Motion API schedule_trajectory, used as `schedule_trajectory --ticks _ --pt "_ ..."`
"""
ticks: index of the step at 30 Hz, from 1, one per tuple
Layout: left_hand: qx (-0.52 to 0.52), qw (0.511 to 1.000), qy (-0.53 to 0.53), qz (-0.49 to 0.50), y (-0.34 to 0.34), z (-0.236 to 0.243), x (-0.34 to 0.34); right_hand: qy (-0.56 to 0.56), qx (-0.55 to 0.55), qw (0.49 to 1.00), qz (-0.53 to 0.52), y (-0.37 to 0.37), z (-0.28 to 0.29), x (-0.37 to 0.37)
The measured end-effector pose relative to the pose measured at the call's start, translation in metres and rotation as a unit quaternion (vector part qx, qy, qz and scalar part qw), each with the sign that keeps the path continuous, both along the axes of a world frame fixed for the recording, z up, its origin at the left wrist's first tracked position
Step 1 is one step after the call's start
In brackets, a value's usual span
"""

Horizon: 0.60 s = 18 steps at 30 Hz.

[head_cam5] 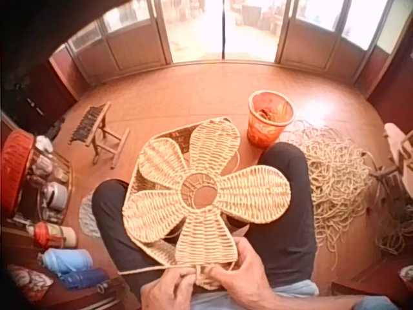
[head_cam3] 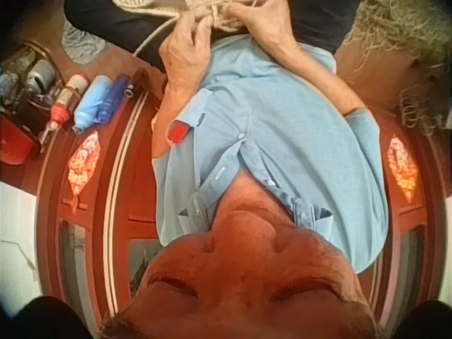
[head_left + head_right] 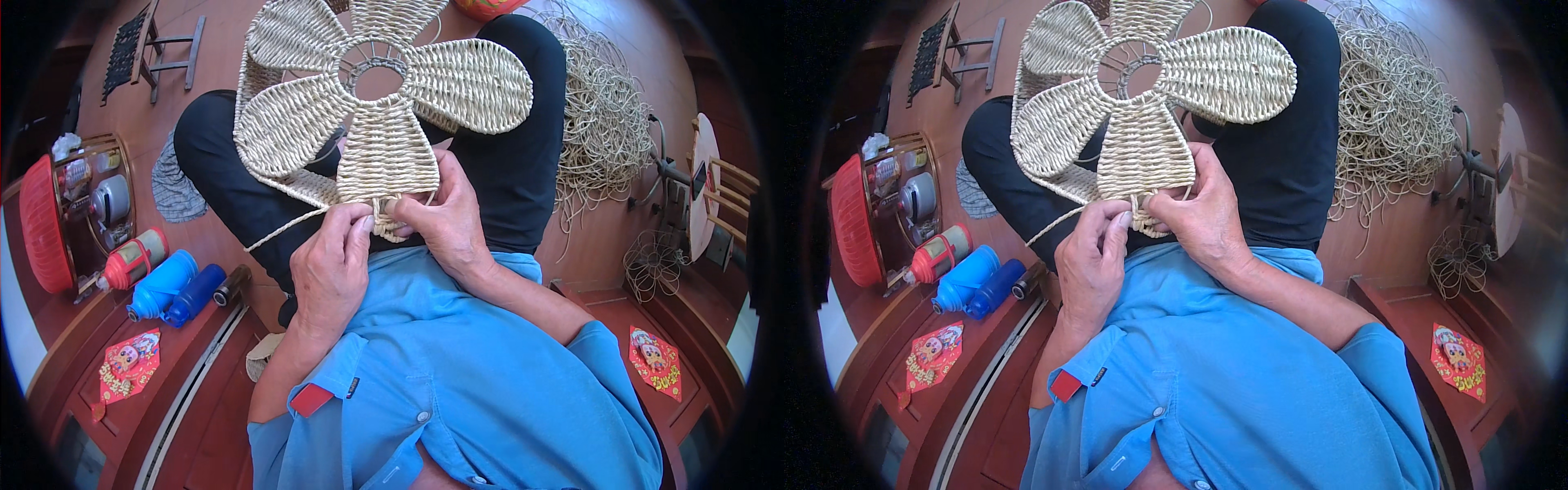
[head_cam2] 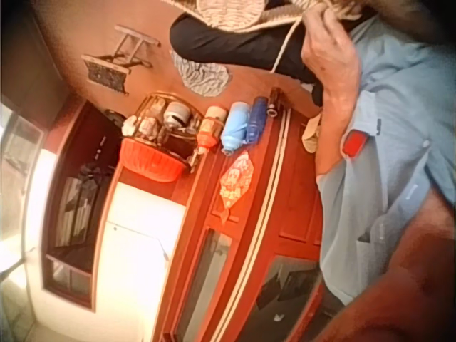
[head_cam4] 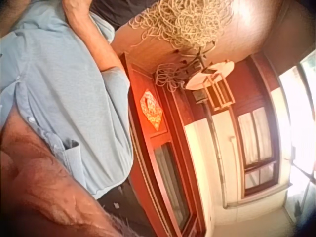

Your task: The person handweaves a large flower-shaped decorative object using strands of straw.

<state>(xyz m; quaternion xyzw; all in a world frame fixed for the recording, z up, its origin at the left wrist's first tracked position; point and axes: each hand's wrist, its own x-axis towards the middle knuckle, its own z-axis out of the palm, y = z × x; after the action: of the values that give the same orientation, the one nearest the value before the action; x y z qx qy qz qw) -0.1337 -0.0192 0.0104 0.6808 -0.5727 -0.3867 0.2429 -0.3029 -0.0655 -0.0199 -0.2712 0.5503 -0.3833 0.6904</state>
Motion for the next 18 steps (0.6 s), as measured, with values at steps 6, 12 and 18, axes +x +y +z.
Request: schedule_trajectory --ticks 6,12,18 --pt "-0.112 0.993 -0.027 -0.038 -0.001 -0.009 0.0 -0.016 -0.013 0.999 0.027 0.0 -0.006 -0.008" --pt "-0.152 0.983 -0.06 -0.079 -0.006 -0.003 -0.008 -0.137 0.038 0.988 0.052 -0.001 -0.002 -0.017" --pt "-0.153 0.979 -0.099 -0.086 -0.01 -0.003 -0.015 -0.189 0.055 0.98 0.039 0.003 -0.01 -0.027"
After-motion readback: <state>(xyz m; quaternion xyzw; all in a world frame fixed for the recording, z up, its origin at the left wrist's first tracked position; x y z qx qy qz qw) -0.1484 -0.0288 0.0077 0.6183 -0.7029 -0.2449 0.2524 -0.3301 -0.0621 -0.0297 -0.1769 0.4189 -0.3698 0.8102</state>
